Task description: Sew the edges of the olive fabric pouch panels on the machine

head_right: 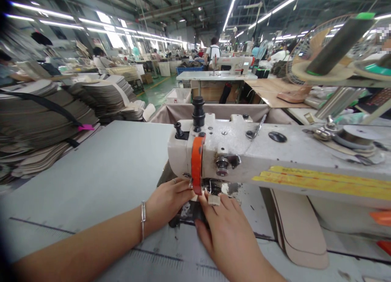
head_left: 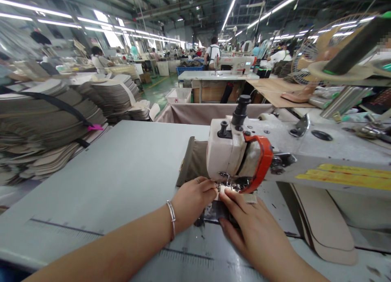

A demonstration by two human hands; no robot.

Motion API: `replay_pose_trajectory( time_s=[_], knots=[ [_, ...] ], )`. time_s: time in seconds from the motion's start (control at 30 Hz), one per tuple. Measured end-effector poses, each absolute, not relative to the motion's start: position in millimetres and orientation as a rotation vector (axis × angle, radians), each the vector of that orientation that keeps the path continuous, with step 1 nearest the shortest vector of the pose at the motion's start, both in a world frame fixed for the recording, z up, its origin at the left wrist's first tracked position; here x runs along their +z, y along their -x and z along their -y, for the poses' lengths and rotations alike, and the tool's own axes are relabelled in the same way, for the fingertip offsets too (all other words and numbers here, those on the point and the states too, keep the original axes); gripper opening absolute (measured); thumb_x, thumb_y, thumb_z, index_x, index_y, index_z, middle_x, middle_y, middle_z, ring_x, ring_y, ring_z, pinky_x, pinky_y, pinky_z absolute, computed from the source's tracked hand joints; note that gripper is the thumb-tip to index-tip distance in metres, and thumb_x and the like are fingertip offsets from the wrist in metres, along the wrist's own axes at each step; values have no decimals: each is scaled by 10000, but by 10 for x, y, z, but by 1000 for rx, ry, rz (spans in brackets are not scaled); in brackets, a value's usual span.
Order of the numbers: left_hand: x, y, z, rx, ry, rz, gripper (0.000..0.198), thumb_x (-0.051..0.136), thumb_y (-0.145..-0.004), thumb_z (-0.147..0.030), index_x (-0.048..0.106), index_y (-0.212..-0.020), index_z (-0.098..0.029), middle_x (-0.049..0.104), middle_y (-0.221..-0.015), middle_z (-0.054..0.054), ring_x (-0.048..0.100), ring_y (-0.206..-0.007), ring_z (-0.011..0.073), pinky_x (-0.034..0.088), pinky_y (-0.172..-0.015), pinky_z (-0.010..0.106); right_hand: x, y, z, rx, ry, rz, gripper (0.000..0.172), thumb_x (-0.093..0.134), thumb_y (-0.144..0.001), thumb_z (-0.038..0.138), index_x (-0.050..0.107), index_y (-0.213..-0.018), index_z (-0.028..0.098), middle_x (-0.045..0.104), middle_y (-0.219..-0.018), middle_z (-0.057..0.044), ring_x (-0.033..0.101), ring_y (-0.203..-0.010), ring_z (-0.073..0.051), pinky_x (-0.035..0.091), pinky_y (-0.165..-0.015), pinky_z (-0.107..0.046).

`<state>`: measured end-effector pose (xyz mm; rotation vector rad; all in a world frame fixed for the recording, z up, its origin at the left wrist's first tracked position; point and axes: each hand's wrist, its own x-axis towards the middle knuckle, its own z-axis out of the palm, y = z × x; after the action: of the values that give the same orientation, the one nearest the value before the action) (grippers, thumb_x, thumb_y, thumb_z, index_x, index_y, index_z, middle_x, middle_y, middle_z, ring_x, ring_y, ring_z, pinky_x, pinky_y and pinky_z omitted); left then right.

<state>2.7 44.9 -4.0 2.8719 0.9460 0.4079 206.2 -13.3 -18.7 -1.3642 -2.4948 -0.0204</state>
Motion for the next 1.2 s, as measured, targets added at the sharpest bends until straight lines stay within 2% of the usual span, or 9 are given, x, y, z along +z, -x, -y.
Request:
replay_pose_trajectory(
  time_s=[0.17, 0.37, 0.6, 0.87, 1.2],
  knots=[
    [-137, -23, -510, 466, -2885, -992, 158, 554, -908, -142, 607, -1056, -151, 626, -1107, 53, 561, -1073, 185, 478, -981, 333, -220, -2037, 76, -33, 1395, 2470, 518, 520, -907, 334, 436, -1391, 169, 550, -1269, -122, 510, -1105, -301, 458, -892, -502],
    [-239, -17, -539, 482, -2936, -1043, 113, 553, -909, -163, 616, -1002, -157, 634, -1068, 56, 568, -1057, 197, 489, -961, 335, -212, -2018, 69, 20, 1399, 2446, 487, 516, -901, 304, 467, -1365, 165, 572, -1205, -130, 504, -1111, -306, 447, -901, -503],
    [-260, -16, -536, 529, -2930, -1048, 156, 525, -918, -165, 621, -1040, -167, 636, -1075, 58, 571, -1044, 200, 489, -954, 353, -212, -1995, 73, 40, 1399, 2398, 457, 524, -892, 285, 494, -1333, 165, 582, -1192, -121, 511, -1082, -296, 441, -903, -490],
    [-267, -26, -566, 571, -2915, -1054, 135, 553, -897, -148, 631, -1007, -148, 647, -1013, 63, 580, -1015, 203, 496, -930, 342, -196, -1972, 82, 67, 1409, 2390, 445, 519, -897, 271, 495, -1326, 157, 581, -1198, -121, 498, -1113, -301, 428, -912, -491],
    [-133, -77, -563, 700, -2846, -1108, 184, 515, -885, -59, 665, -869, -164, 656, -869, 45, 614, -917, 178, 523, -877, 306, -174, -1941, 69, 118, 1429, 2357, 435, 507, -899, 263, 498, -1321, 159, 563, -1209, -129, 489, -1121, -309, 411, -921, -499]
  ],
)
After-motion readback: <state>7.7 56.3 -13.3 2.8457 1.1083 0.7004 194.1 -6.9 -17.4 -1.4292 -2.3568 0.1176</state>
